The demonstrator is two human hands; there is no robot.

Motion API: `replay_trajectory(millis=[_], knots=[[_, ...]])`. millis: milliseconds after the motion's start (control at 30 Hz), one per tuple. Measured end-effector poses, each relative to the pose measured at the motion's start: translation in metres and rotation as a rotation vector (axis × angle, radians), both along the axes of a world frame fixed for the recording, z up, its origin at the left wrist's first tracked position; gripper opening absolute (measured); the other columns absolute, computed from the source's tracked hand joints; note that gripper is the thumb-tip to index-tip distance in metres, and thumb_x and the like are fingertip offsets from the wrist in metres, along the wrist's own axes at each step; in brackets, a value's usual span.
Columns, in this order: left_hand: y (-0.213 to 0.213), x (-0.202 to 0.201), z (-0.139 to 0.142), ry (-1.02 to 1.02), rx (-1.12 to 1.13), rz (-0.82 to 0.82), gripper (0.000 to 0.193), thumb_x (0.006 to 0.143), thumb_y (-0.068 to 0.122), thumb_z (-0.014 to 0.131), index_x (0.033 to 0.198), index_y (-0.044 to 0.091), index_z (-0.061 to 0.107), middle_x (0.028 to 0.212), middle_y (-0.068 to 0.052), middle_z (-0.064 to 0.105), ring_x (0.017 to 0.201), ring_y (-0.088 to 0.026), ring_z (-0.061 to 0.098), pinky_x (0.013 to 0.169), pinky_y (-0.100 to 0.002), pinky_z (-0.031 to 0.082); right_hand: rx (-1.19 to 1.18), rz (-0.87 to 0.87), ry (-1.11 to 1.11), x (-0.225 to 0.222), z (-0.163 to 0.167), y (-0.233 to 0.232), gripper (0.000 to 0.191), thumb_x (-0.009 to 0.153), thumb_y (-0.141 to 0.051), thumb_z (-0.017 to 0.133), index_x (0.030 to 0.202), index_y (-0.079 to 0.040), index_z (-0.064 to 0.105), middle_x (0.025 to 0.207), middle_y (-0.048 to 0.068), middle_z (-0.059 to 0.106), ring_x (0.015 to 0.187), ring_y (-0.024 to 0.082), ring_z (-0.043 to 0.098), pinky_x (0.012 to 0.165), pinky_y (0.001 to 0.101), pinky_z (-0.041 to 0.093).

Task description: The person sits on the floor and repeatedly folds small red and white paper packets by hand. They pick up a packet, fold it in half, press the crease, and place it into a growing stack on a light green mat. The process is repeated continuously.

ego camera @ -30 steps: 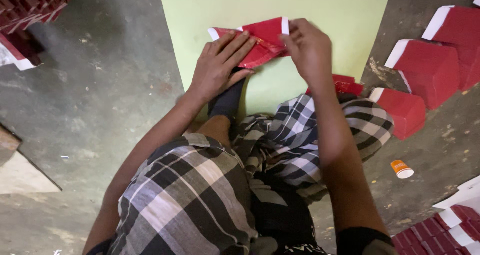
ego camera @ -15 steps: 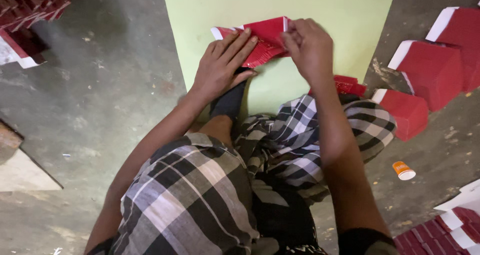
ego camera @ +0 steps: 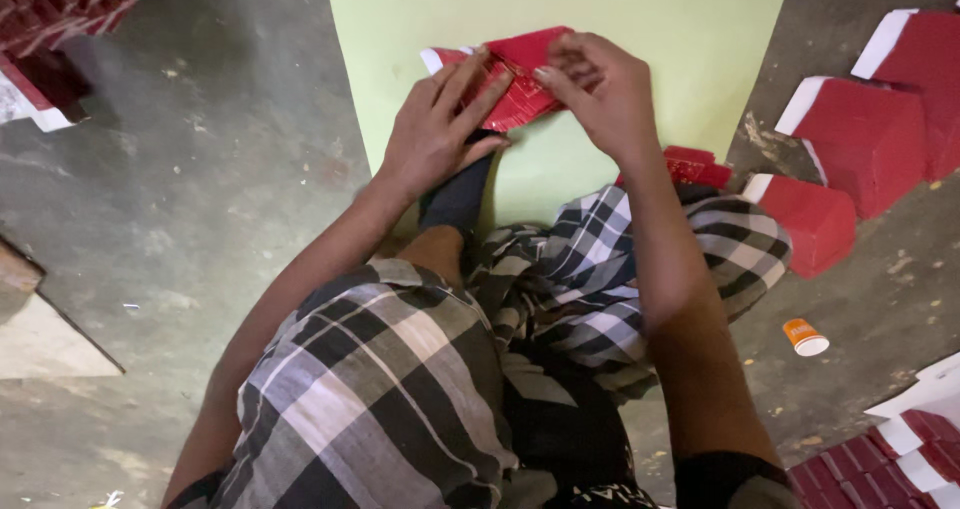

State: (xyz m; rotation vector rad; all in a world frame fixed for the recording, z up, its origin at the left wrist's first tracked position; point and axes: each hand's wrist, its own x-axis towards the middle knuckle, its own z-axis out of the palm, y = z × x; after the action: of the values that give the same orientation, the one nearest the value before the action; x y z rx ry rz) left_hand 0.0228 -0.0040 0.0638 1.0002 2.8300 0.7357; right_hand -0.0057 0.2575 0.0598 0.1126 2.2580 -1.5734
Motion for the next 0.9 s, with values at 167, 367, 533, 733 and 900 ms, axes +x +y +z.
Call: replay_trajectory(millis=[167, 367, 533, 733, 900], knots=[[-0.001, -0.002, 0.0, -0.009, -0.028, 0.005, 0.079, 0.096, 0.055, 0.078, 0.157, 0.013, 0.051, 0.164, -0.006, 0.042, 0.132, -0.031, 0.054, 0.106, -0.042, 0.048, 0.168, -0.004, 0.044, 0.001, -0.003, 0.001, 0.034, 0.102, -0.023, 0.078, 0.126, -0.002, 0.069, 0.112, 0.01, 0.076, 0.103, 0.014, 0.076, 0.09, 0.0296, 0.062], [0.002, 0.0, -0.004, 0.009, -0.012, 0.025, 0.079, 0.095, 0.057, 0.078, 0.157, 0.014, 0.052, 0.163, -0.005, 0.046, 0.132, -0.03, 0.054, 0.106, -0.04, 0.049, 0.381, 0.065, 0.085, 0.003, 0.0, 0.002, 0.026, 0.105, -0.025, 0.076, 0.122, -0.006, 0.071, 0.109, 0.009, 0.076, 0.1, 0.02, 0.074, 0.089, 0.0349, 0.059], [0.001, 0.0, -0.003, 0.003, -0.009, 0.034, 0.08, 0.095, 0.056, 0.079, 0.158, 0.017, 0.049, 0.16, -0.003, 0.047, 0.132, -0.029, 0.054, 0.106, -0.041, 0.049, 0.071, 0.006, 0.008, 0.0, 0.004, -0.003, 0.035, 0.105, -0.021, 0.077, 0.133, -0.003, 0.066, 0.119, 0.01, 0.074, 0.105, 0.018, 0.071, 0.092, 0.0348, 0.059], [-0.001, -0.003, 0.001, 0.015, 0.052, 0.04, 0.084, 0.091, 0.054, 0.081, 0.157, 0.014, 0.048, 0.158, -0.013, 0.047, 0.129, -0.032, 0.055, 0.103, -0.042, 0.05, -0.045, -0.057, -0.055, -0.003, 0.003, -0.007, 0.038, 0.099, -0.018, 0.078, 0.131, 0.0, 0.066, 0.112, 0.009, 0.075, 0.097, 0.013, 0.074, 0.082, 0.0274, 0.063], [-0.002, -0.003, 0.004, -0.023, 0.044, 0.051, 0.078, 0.092, 0.05, 0.082, 0.155, 0.014, 0.053, 0.158, -0.013, 0.049, 0.127, -0.031, 0.056, 0.103, -0.04, 0.05, -0.08, -0.025, 0.143, -0.001, -0.007, -0.004, 0.035, 0.101, -0.015, 0.08, 0.127, 0.004, 0.067, 0.114, 0.014, 0.075, 0.1, 0.017, 0.074, 0.085, 0.0294, 0.062]])
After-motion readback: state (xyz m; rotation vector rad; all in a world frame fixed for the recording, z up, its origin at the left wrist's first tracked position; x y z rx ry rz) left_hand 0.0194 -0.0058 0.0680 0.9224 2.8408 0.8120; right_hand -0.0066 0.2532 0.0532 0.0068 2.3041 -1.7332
